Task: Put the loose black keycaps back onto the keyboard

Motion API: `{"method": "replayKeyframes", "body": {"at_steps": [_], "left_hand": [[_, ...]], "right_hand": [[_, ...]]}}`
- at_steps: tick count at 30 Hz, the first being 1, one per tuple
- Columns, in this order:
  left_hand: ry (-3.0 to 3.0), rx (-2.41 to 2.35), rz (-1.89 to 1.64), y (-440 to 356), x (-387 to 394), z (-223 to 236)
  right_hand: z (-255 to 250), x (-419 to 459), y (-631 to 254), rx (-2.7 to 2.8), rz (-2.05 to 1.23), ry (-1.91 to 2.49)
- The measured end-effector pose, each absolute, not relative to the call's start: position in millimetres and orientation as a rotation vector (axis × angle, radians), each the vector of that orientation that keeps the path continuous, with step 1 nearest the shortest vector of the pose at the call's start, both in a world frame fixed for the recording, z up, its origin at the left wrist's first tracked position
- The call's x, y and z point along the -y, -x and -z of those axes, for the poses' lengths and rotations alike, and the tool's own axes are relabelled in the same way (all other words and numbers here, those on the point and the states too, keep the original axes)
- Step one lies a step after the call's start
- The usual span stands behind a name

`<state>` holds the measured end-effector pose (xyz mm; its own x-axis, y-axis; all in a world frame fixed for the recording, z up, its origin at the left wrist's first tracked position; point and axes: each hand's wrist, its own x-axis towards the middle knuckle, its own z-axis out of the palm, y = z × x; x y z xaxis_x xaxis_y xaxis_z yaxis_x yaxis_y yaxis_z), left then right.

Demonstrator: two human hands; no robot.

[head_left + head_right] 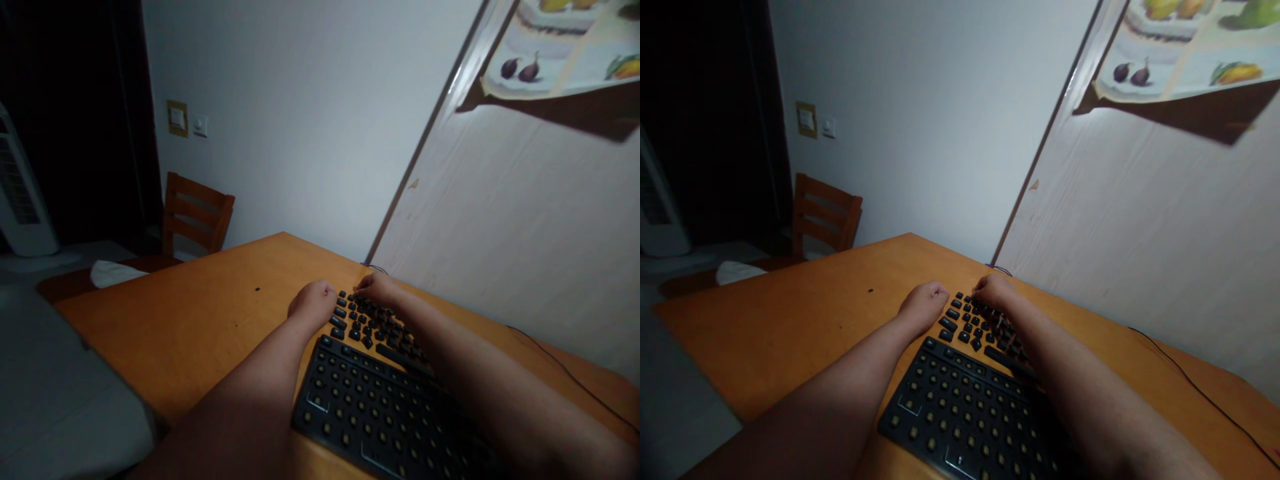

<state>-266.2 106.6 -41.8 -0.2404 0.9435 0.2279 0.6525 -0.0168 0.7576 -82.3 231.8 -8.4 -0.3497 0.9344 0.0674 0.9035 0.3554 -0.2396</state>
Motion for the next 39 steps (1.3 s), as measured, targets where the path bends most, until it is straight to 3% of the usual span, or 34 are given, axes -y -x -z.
{"method": "replayKeyframes", "body": {"at_steps": [18, 27, 33, 39], "left_hand": [[-1.66, -1.941, -1.09, 265, -104, 38], [-1.643, -1.926, -1.092, 264, -104, 36], [-1.627, -1.922, -1.078, 263, -101, 32], [-1.632, -1.904, -1.094, 263, -101, 32]], "right_hand": [[13, -230, 81, 2.247, -0.531, 1.605], [-21, -139, 68, 2.266, -0.779, 1.36], [-24, -72, 64, 2.298, -1.126, 1.216], [-18, -59, 59, 2.45, -1.059, 1.204]]}}
